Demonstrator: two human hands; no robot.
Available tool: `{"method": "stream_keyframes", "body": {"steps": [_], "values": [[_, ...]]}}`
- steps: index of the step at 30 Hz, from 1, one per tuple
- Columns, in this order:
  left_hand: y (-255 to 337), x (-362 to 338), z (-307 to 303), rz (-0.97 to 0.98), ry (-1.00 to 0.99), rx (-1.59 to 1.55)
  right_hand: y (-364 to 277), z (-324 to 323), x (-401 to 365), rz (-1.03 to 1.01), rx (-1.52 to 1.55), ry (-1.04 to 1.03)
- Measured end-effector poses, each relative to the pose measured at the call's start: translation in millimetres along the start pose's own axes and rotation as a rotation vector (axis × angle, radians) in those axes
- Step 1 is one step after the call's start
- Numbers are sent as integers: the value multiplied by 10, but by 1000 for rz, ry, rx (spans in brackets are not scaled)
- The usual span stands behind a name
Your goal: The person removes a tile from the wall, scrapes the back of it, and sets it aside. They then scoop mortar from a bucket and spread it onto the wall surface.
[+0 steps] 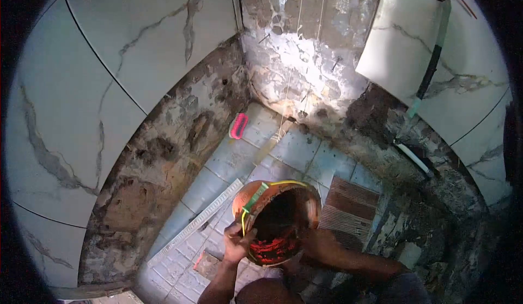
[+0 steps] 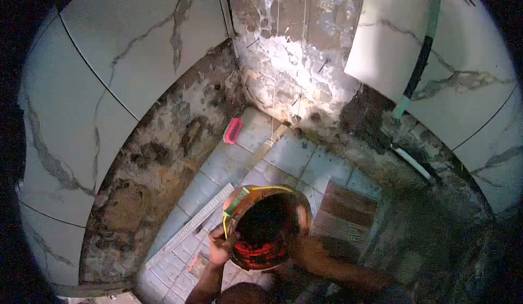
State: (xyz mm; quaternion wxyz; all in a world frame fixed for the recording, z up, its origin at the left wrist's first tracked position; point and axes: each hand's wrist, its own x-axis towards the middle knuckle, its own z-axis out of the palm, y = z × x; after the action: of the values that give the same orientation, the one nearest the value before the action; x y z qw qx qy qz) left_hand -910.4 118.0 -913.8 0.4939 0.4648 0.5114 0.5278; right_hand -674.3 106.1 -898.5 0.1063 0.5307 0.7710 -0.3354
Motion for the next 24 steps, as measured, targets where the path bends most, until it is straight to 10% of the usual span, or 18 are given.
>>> {"method": "stream_keyframes", "body": {"steps": [5, 8, 17, 24], "values": [[11, 33, -14, 9, -40, -12, 16, 197, -125, -131, -21, 252], [11, 43, -53, 16, -131, 40, -247, -194, -123, 143, -196, -68], [-25, 110, -100, -54, -65, 16, 209, -506, -90, -67, 284, -94], [-88, 106, -144, -67, 4, -79, 478, 642, 541, -310, 242, -440]]}}
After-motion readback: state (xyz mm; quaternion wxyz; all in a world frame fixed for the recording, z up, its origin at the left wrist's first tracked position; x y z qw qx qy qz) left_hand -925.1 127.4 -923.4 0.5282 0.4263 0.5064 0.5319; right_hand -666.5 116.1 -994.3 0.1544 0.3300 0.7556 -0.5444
